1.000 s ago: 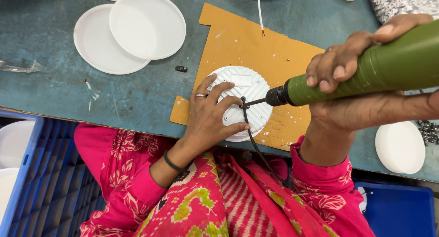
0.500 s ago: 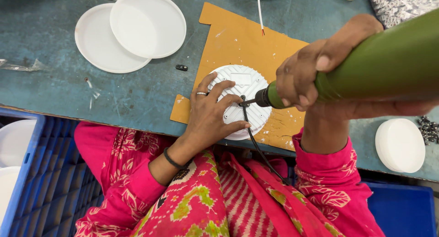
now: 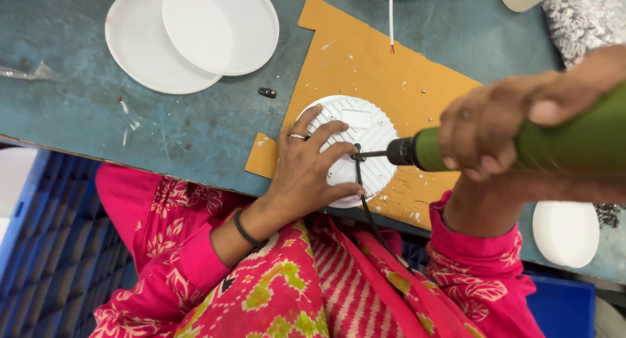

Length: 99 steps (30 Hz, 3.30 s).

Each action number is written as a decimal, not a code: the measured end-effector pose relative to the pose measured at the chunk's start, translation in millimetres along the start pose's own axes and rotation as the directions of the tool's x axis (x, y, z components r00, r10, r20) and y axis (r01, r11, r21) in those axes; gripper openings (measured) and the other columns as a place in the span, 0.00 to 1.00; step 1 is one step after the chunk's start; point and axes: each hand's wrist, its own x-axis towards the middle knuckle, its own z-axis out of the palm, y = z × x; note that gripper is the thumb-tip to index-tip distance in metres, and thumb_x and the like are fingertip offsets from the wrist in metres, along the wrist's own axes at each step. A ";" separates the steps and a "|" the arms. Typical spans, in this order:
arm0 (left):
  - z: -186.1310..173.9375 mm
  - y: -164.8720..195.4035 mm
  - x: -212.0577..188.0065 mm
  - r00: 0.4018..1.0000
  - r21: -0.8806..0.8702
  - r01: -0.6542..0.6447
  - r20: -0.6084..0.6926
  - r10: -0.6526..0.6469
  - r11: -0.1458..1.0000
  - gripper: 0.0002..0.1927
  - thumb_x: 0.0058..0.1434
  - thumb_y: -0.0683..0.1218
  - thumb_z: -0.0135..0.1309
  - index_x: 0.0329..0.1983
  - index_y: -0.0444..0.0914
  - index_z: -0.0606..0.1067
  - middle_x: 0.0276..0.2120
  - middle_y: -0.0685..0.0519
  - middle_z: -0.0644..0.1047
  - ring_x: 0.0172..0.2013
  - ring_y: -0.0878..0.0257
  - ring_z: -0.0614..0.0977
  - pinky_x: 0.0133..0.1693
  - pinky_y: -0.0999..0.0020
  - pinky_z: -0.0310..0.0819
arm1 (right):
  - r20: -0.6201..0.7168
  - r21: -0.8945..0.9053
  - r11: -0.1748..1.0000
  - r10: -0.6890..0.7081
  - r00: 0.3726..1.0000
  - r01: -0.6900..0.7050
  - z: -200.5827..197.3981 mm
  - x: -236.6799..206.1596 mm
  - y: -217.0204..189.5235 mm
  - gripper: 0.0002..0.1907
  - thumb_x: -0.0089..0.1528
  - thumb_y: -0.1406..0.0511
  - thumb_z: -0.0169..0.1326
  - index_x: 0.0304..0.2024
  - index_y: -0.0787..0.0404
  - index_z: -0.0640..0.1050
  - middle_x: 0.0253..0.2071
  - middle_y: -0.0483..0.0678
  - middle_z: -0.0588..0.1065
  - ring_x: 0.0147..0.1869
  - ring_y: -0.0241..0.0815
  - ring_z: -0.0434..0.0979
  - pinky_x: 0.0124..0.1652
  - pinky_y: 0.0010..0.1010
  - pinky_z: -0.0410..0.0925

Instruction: The person assembles LED light fixtures by securing mounting brackets to the back of white circular housings using a handheld electric screwdriver. They pick up each unit, align the bracket, drive screws, and place the finished unit into a blue crate.

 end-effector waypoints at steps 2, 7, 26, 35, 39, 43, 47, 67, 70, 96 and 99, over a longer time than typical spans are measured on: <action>-6.4 -2.2 -1.0 0.999 0.008 0.002 0.035 -0.003 1.000 0.40 0.33 0.65 0.73 0.50 0.45 0.79 0.62 0.51 0.69 0.69 0.36 0.56 0.59 0.28 0.47 | -0.013 -0.030 1.000 0.005 1.000 -0.005 -5.0 -3.7 2.3 0.41 0.58 0.36 0.52 0.60 0.56 0.70 0.31 0.44 0.77 0.28 0.41 0.77 0.30 0.40 0.74; -8.2 -5.4 -7.9 0.996 0.013 0.085 0.039 -0.086 0.996 0.42 0.34 0.58 0.76 0.55 0.46 0.76 0.65 0.53 0.66 0.72 0.37 0.49 0.60 0.15 0.38 | -0.141 -0.063 0.998 -0.005 0.990 -0.004 -14.3 -20.4 7.4 0.38 0.57 0.38 0.55 0.58 0.55 0.73 0.29 0.42 0.77 0.25 0.39 0.76 0.27 0.37 0.73; 2.6 -25.2 -21.7 0.994 -0.092 0.112 0.021 -0.110 0.989 0.41 0.33 0.54 0.76 0.53 0.42 0.76 0.62 0.52 0.69 0.71 0.39 0.53 0.66 0.28 0.40 | 0.008 -0.093 0.987 0.130 0.991 -0.129 -19.4 -3.6 20.0 0.25 0.64 0.47 0.53 0.55 0.54 0.73 0.28 0.37 0.76 0.25 0.31 0.78 0.30 0.33 0.75; 12.1 -30.6 -27.3 0.997 -0.111 0.081 0.025 -0.078 0.991 0.39 0.36 0.55 0.74 0.54 0.41 0.76 0.63 0.51 0.69 0.71 0.37 0.53 0.65 0.37 0.47 | -0.198 -0.142 0.990 -0.029 0.980 0.000 -0.8 -29.4 39.5 0.38 0.59 0.36 0.52 0.56 0.56 0.73 0.25 0.38 0.74 0.21 0.32 0.74 0.23 0.32 0.73; 0.5 -9.0 -38.6 0.998 -0.082 0.067 0.023 -0.065 0.994 0.36 0.43 0.61 0.71 0.53 0.40 0.77 0.63 0.50 0.69 0.69 0.36 0.54 0.61 0.30 0.43 | -0.339 -0.144 0.989 -0.074 0.938 0.026 7.1 -54.7 21.5 0.41 0.58 0.33 0.49 0.57 0.57 0.71 0.26 0.42 0.72 0.19 0.35 0.73 0.23 0.34 0.71; 13.6 22.2 -39.3 0.971 0.002 0.233 -0.048 -0.232 0.973 0.34 0.46 0.68 0.68 0.42 0.38 0.79 0.57 0.48 0.71 0.65 0.34 0.56 0.55 0.22 0.40 | -0.494 -0.212 0.975 -0.167 0.853 0.068 18.4 -69.0 -5.8 0.44 0.59 0.30 0.45 0.55 0.59 0.69 0.28 0.44 0.70 0.20 0.36 0.70 0.25 0.35 0.68; 33.9 26.8 -39.0 0.961 0.017 0.166 -0.226 -0.158 0.986 0.15 0.53 0.52 0.62 0.40 0.42 0.77 0.56 0.53 0.73 0.67 0.40 0.59 0.62 0.31 0.49 | -0.533 -0.178 0.982 -0.152 0.833 0.065 27.6 -74.1 -9.8 0.45 0.61 0.28 0.39 0.54 0.60 0.66 0.26 0.46 0.71 0.20 0.39 0.69 0.25 0.36 0.67; 43.8 16.5 -37.6 0.962 0.006 0.127 -0.244 -0.121 0.992 0.13 0.54 0.50 0.61 0.41 0.41 0.77 0.57 0.53 0.72 0.68 0.43 0.58 0.61 0.40 0.51 | -0.535 -0.256 0.967 -0.142 0.833 0.000 28.1 -80.6 -1.6 0.47 0.58 0.28 0.44 0.58 0.59 0.66 0.29 0.45 0.71 0.23 0.36 0.72 0.27 0.33 0.68; 41.4 17.5 -35.1 0.966 0.010 0.132 -0.227 -0.126 0.991 0.14 0.54 0.50 0.61 0.40 0.40 0.77 0.57 0.52 0.72 0.68 0.43 0.58 0.61 0.40 0.51 | -0.644 -0.301 0.954 -0.194 0.740 -0.012 34.6 -86.1 2.3 0.43 0.65 0.32 0.40 0.56 0.63 0.66 0.30 0.51 0.69 0.25 0.42 0.69 0.28 0.37 0.64; -7.4 2.5 -91.5 0.892 0.391 -0.440 0.083 0.445 0.808 0.35 0.54 0.61 0.63 0.66 0.51 0.73 0.68 0.54 0.70 0.69 0.50 0.64 0.64 0.49 0.59 | -0.829 -0.173 0.975 -0.067 0.555 -0.142 -38.9 -194.7 -66.2 0.36 0.65 0.37 0.41 0.52 0.62 0.68 0.35 0.52 0.73 0.30 0.42 0.72 0.33 0.34 0.68; -12.3 -1.1 -96.8 0.844 0.441 -0.493 0.035 0.535 0.749 0.33 0.54 0.54 0.66 0.64 0.50 0.73 0.63 0.56 0.72 0.64 0.56 0.71 0.64 0.46 0.63 | -0.904 -0.170 0.899 0.020 0.426 -0.404 -48.2 -238.8 -68.3 0.34 0.65 0.39 0.42 0.52 0.62 0.69 0.35 0.51 0.73 0.32 0.42 0.73 0.34 0.34 0.69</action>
